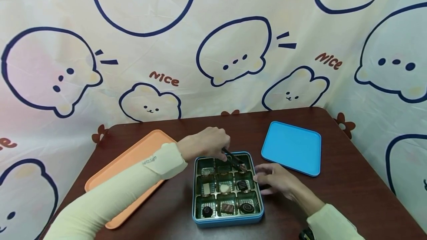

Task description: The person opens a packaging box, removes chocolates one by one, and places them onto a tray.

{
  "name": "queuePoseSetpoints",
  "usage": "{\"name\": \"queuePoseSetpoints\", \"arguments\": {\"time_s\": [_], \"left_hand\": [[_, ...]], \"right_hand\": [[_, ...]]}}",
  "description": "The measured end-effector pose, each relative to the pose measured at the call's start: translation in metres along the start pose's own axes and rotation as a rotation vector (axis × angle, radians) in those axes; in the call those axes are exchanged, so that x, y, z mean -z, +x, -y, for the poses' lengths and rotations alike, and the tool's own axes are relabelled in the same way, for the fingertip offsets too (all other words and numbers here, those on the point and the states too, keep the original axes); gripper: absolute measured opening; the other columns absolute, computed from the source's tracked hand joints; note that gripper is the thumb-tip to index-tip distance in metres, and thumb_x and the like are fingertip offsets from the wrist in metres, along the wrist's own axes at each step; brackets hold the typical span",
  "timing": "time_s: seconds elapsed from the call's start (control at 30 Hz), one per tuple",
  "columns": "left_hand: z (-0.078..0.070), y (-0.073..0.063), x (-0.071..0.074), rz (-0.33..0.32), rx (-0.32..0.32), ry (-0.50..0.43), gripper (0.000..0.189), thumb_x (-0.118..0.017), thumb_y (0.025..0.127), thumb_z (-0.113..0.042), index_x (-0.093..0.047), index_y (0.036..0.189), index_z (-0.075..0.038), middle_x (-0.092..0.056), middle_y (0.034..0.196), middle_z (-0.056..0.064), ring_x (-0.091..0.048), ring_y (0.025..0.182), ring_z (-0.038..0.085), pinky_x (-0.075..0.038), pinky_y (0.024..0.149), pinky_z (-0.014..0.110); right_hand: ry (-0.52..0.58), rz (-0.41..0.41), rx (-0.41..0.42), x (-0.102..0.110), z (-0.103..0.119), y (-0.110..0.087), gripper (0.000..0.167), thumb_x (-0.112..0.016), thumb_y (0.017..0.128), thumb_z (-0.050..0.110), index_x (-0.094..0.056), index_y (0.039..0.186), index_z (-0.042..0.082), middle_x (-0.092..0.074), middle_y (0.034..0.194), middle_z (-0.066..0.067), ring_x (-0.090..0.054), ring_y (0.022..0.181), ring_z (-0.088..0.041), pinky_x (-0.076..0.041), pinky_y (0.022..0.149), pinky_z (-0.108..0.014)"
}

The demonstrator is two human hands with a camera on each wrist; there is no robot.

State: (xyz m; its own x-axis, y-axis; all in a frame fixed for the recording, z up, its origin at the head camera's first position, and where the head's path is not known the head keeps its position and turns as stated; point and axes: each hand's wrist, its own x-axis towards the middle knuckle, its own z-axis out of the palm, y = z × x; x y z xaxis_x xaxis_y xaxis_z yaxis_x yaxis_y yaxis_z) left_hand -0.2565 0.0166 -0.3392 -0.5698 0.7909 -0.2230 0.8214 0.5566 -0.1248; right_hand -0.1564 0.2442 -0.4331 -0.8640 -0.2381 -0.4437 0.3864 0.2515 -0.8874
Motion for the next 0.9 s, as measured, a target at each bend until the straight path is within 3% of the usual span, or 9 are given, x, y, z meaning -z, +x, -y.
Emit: {"name": "queuePoseSetpoints", "arguments": {"time_s": [0.07,0.17,0.27,0.47,0.67,0.9], "left_hand": [[-0.0011,0.0012,-0.0016,-0.007,0.001,0.001,0.026,-0.078,0.085,-0.042,-0.065,0.076,-0.022,-0.055,0.066,-0.010,-0.045,0.055,0.005,-0.037,0.055,0.021],[-0.0018,0.0022,-0.0033,-0.016,-0.008,0.000,0.041,-0.077,0.086,-0.041,-0.049,0.063,-0.022,-0.034,0.054,-0.009,-0.030,0.048,0.006,-0.028,0.052,0.023],[-0.0025,0.0021,-0.0043,-0.031,-0.022,0.011,0.050,-0.077,0.086,-0.040,-0.040,0.059,-0.022,-0.023,0.052,-0.008,-0.022,0.046,0.007,-0.023,0.050,0.023],[-0.0033,0.0015,-0.0041,-0.043,-0.038,0.059,0.026,-0.076,0.088,-0.039,-0.065,0.071,-0.023,-0.051,0.057,-0.008,-0.045,0.050,0.006,-0.033,0.051,0.021],[-0.0031,0.0010,-0.0035,-0.047,-0.067,0.074,0.039,-0.075,0.088,-0.039,-0.054,0.061,-0.022,-0.037,0.051,-0.007,-0.034,0.045,0.007,-0.026,0.048,0.022],[-0.0011,-0.0019,0.0012,-0.066,-0.082,0.058,0.042,-0.074,0.089,-0.039,-0.051,0.058,-0.022,-0.034,0.049,-0.007,-0.034,0.043,0.007,-0.027,0.047,0.021]], "right_hand": [[0.000,-0.002,-0.001,0.0002,0.0002,0.0001,0.069,-0.066,0.096,0.015,-0.030,0.149,-0.011,-0.053,0.132,-0.028,-0.067,0.103,-0.027,-0.058,0.080,-0.044],[-0.001,-0.007,-0.006,0.0005,-0.0002,0.0002,0.069,-0.066,0.096,0.015,-0.030,0.149,-0.011,-0.053,0.132,-0.028,-0.067,0.103,-0.026,-0.058,0.080,-0.044],[-0.003,-0.009,-0.010,0.0006,-0.0009,0.0003,0.069,-0.066,0.097,0.016,-0.030,0.149,-0.011,-0.054,0.131,-0.027,-0.067,0.103,-0.026,-0.058,0.080,-0.044],[-0.004,0.005,0.002,0.0012,-0.0015,0.0006,0.070,-0.067,0.096,0.018,-0.030,0.149,-0.011,-0.053,0.132,-0.028,-0.067,0.103,-0.026,-0.058,0.081,-0.044],[0.000,0.007,-0.003,0.0008,-0.0013,0.0007,0.071,-0.068,0.096,0.019,-0.031,0.149,-0.010,-0.052,0.133,-0.027,-0.067,0.103,-0.025,-0.058,0.081,-0.044],[-0.005,0.000,-0.002,0.0016,-0.0020,0.0004,0.071,-0.068,0.096,0.018,-0.031,0.149,-0.010,-0.052,0.133,-0.028,-0.068,0.102,-0.026,-0.058,0.081,-0.044]]}}
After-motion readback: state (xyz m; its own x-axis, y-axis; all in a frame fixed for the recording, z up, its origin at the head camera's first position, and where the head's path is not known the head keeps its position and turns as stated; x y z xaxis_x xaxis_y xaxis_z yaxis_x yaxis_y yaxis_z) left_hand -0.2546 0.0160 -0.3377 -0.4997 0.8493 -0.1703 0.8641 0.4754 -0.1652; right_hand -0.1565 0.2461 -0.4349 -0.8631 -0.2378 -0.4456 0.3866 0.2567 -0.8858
